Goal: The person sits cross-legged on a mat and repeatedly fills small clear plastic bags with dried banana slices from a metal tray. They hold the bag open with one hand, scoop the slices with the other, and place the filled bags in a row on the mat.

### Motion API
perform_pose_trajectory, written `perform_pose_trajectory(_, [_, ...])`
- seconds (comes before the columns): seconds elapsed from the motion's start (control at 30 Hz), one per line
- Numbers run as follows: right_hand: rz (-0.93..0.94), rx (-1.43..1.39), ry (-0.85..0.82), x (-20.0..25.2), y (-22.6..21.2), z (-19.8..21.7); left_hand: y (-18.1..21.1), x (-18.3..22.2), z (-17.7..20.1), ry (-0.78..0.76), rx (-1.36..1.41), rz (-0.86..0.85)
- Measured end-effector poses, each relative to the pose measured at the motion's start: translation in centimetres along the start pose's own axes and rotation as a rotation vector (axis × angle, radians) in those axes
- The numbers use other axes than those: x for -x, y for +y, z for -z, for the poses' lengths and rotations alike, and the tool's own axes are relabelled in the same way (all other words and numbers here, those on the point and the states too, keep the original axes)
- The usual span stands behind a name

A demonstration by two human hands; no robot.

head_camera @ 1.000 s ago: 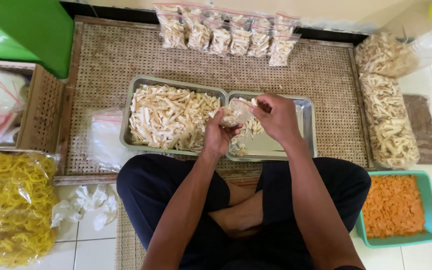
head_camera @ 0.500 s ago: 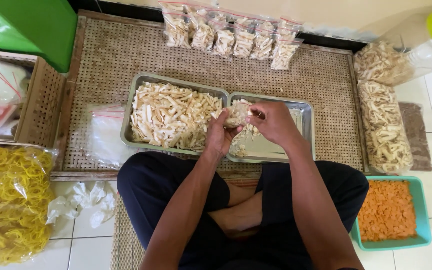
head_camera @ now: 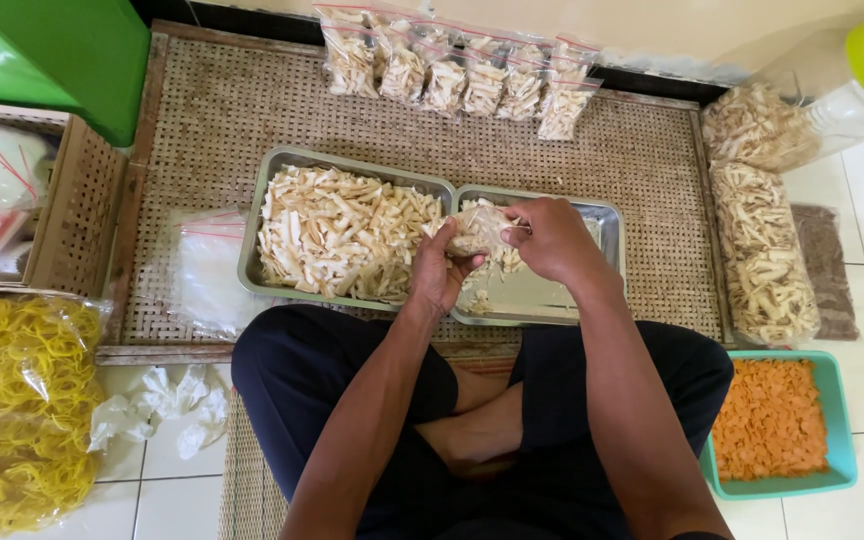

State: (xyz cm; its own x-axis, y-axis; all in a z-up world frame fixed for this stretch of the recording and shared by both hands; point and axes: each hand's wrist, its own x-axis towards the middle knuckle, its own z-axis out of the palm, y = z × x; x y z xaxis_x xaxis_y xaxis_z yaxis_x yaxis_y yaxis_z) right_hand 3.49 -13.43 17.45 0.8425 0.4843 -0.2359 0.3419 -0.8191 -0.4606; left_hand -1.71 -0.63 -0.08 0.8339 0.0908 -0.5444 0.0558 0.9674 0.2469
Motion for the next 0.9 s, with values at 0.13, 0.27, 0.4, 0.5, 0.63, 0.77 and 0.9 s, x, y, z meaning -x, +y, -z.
perform_pose_trajectory(0.13, [-0.034, -0.005, 0.008, 0.5, -1.1, 0.4, -0.1, -0.3, 0.0, -0.007, -0.002, 0.012])
perform_pose_trajectory(0.27, [0.188, -0.206, 0.259, 0.5, 0.0, -1.1, 0.9, 1.0, -0.9, -0.04, 0.047, 0.063])
perform_pose_trajectory(0.4, [0.377, -0.252, 0.52, 1.5, 2.4, -3.3, 2.1, 2.6, -2.1, -0.059, 0.101, 0.088])
perform_pose_trajectory(0.5, [0.409, -0.228, 0.475, 3.3, -1.1, -5.0, 1.3, 0.8, -0.7, -0.077, 0.121, 0.097])
perform_pose_trajectory(0.63, [0.138, -0.107, 0.273, 1.7, 0.6, -10.6, 0.4, 0.5, -0.1, -0.115, 0.114, 0.087])
perform_pose_trajectory(0.77, [-0.168, 0.055, 0.124, 0.0, 1.0, -13.7, 0.3, 1.3, -0.3, -0.138, 0.147, 0.089])
perform_pose_trajectory(0.9, [-0.163, -0.123, 0.238, 0.3, 1.0, -14.1, 0.1, 0.8, 0.2, -0.16, 0.122, 0.141])
